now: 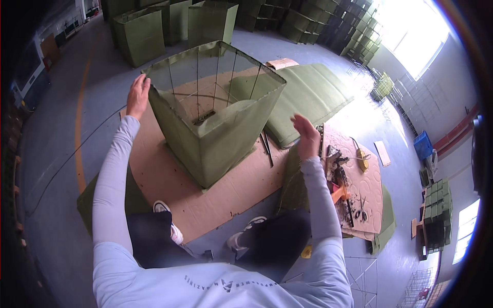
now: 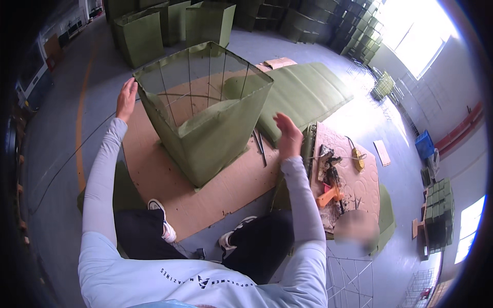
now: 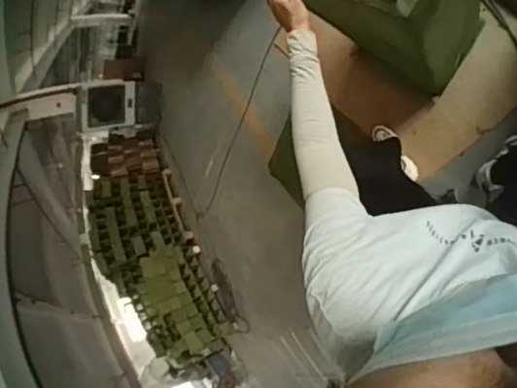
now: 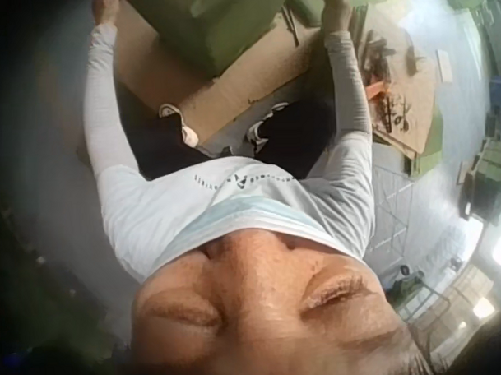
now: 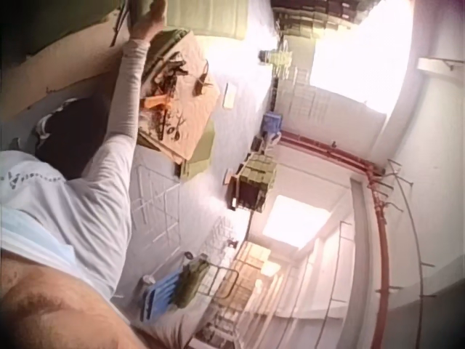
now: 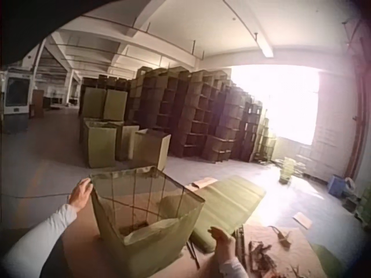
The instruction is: Assembling a wire-frame fabric storage bin using a hot glue gun.
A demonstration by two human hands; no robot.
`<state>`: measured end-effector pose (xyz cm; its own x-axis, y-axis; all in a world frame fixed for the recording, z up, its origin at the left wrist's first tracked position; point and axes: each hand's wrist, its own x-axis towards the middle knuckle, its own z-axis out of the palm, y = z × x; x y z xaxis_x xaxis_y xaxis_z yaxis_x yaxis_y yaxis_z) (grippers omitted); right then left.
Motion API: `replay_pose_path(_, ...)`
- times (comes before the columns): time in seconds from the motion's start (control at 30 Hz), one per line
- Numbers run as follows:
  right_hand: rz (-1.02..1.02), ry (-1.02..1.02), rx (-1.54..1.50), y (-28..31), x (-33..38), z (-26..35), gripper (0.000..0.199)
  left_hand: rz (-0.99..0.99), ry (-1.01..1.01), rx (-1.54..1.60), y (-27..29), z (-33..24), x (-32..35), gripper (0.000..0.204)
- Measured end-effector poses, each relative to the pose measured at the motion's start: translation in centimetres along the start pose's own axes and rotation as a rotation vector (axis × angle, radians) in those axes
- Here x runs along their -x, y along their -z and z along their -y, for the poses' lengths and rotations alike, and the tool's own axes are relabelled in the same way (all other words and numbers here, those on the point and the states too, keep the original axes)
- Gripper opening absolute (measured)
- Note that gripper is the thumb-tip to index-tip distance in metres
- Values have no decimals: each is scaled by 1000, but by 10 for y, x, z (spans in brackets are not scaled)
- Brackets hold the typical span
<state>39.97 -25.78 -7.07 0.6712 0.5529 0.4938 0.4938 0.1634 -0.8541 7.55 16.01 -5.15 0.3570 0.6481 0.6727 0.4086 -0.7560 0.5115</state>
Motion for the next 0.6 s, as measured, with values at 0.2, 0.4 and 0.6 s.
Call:
replay_pose_path(0.2,39,331,373,-112,-62,-5,27,139,158,-105,-8,88,-62,64)
replay_pose_path(0.4,88,354,575,-117,-60,-25,19,161,254,-36,-38,98,-83,55)
replay_pose_path(0.6,45,206,428,-62,-75,-38,22,49,148,173,-13,41,-34,24)
